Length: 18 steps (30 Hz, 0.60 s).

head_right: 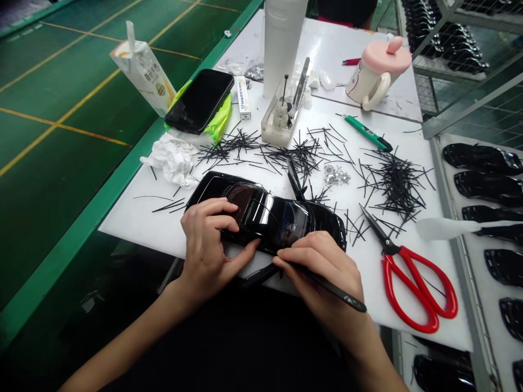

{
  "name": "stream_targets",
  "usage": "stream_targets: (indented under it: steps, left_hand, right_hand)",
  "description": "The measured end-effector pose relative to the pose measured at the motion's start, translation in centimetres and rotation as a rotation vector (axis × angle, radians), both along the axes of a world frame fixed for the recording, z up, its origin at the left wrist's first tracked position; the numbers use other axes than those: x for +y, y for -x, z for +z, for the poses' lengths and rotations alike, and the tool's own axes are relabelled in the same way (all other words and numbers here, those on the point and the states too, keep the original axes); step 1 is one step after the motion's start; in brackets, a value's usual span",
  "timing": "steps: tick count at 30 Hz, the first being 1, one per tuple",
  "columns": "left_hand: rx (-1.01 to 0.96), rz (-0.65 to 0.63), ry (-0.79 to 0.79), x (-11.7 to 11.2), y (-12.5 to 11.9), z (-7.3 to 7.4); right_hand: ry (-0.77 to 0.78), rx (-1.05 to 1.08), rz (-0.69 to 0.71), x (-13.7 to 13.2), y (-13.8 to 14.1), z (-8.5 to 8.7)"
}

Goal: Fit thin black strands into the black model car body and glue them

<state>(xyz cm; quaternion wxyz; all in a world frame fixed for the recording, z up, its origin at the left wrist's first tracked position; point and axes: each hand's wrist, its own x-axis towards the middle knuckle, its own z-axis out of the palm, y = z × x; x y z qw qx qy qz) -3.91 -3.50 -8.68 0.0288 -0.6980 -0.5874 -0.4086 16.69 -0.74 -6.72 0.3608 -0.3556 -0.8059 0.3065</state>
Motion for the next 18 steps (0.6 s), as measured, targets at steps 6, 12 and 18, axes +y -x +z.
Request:
stream_targets:
  steps: [6,12,18]
  left_hand:
    - [-0.003,-0.048,0.024,-0.2,0.5,0.0]
    - [-0.006,-0.05,0.024,-0.3,0.8,-0.1]
    - [-0.021,-0.045,0.016,-0.4,1.2,-0.2]
  right_hand:
    - [-0.177,-0.102,0.062,-0.3,0.7,0.8]
    - [-0.101,-0.131,0.093,-0.2,1.6,1.6]
    - [-0.046,-0.192,0.097,0.1,2.4,1.8]
